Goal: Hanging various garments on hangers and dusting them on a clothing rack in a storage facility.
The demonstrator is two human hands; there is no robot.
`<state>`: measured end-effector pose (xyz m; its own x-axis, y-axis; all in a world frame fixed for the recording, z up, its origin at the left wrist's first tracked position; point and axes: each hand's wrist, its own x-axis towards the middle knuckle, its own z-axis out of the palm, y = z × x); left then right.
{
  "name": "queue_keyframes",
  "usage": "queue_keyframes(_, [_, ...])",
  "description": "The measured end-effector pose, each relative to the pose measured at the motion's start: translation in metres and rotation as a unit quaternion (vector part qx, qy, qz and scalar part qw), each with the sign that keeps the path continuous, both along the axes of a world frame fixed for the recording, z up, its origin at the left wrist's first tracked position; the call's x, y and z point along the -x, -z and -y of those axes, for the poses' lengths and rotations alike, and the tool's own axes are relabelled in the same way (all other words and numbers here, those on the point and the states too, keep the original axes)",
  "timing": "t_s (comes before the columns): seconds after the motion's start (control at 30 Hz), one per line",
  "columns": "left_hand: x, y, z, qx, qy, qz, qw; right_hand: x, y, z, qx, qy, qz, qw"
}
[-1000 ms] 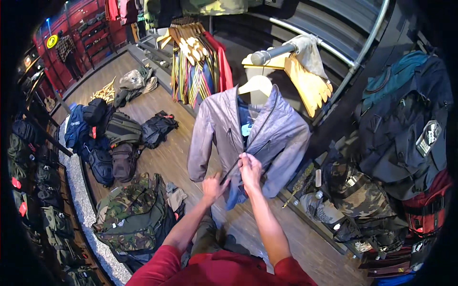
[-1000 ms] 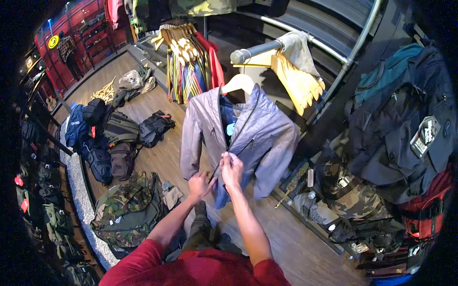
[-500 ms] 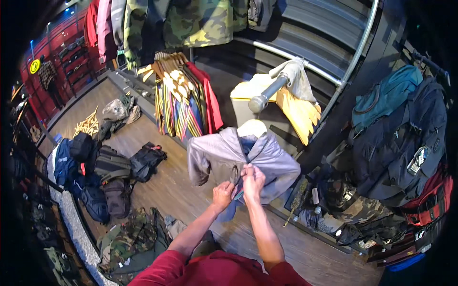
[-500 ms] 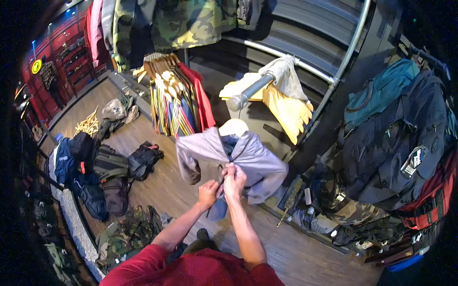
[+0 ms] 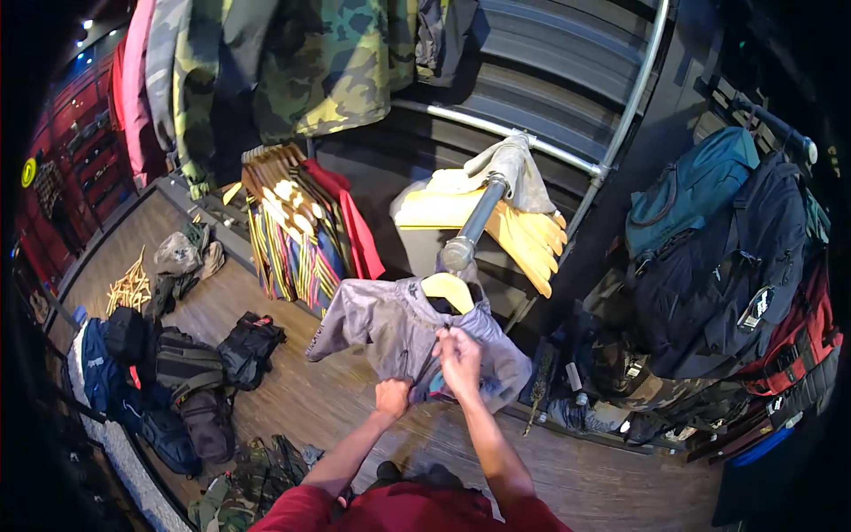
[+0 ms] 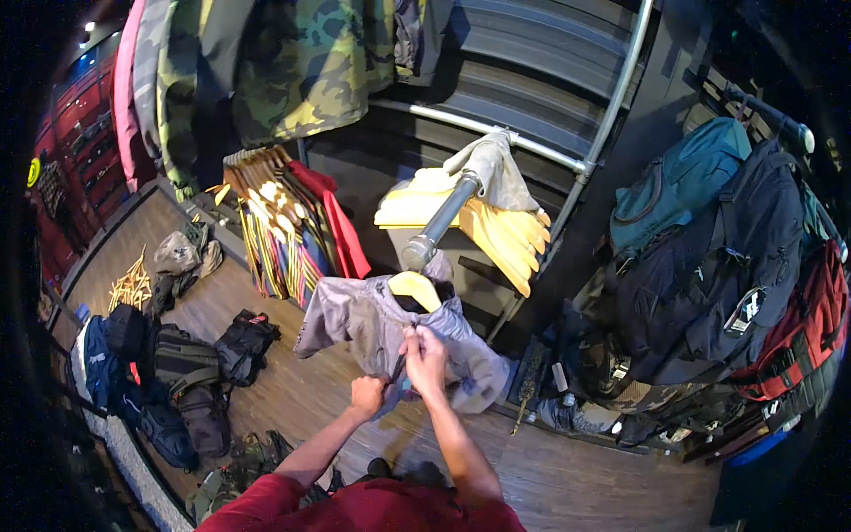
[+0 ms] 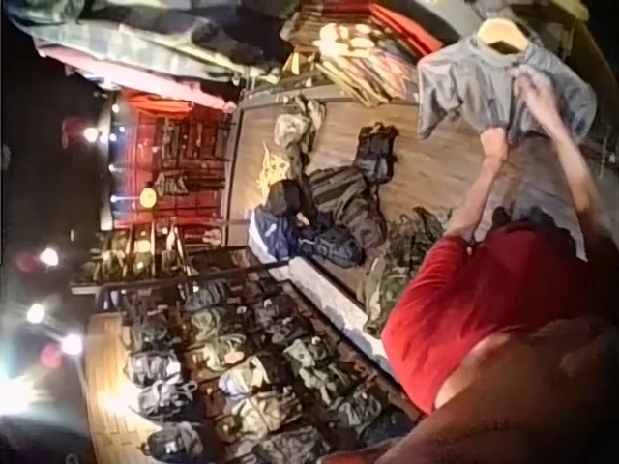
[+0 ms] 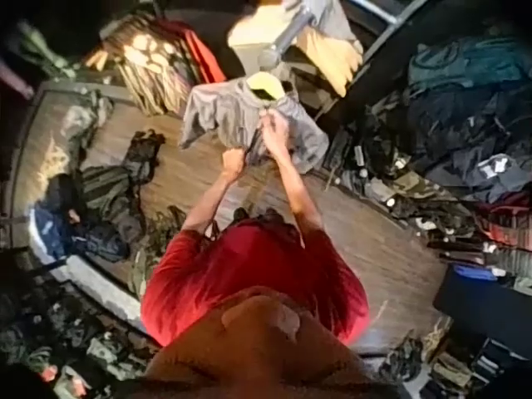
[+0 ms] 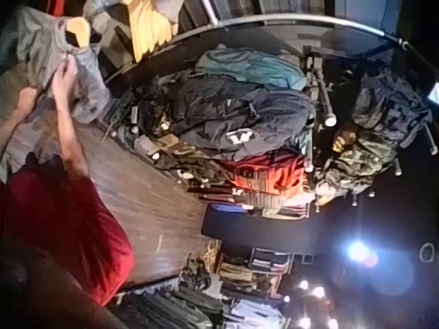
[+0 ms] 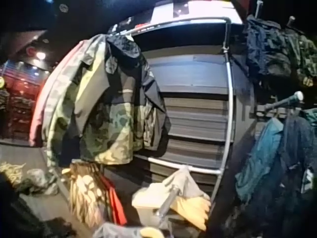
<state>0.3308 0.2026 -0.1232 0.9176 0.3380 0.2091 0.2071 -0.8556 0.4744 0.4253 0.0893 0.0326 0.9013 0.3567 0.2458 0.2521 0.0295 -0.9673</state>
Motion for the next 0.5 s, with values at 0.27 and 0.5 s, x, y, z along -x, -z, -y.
queue_keyframes(0.27, [-0.049,-0.19,-0.012,-0.095,0.08,0.316,0.941,-0.012,-0.012,0.018,0.187,0.056,0.203,0.959])
queue_keyframes(0.5, [-0.06,-0.187,-0.035,-0.168,0.253,0.227,0.925,0.003,0.039,0.007,0.13,0.022,0.149,0.98])
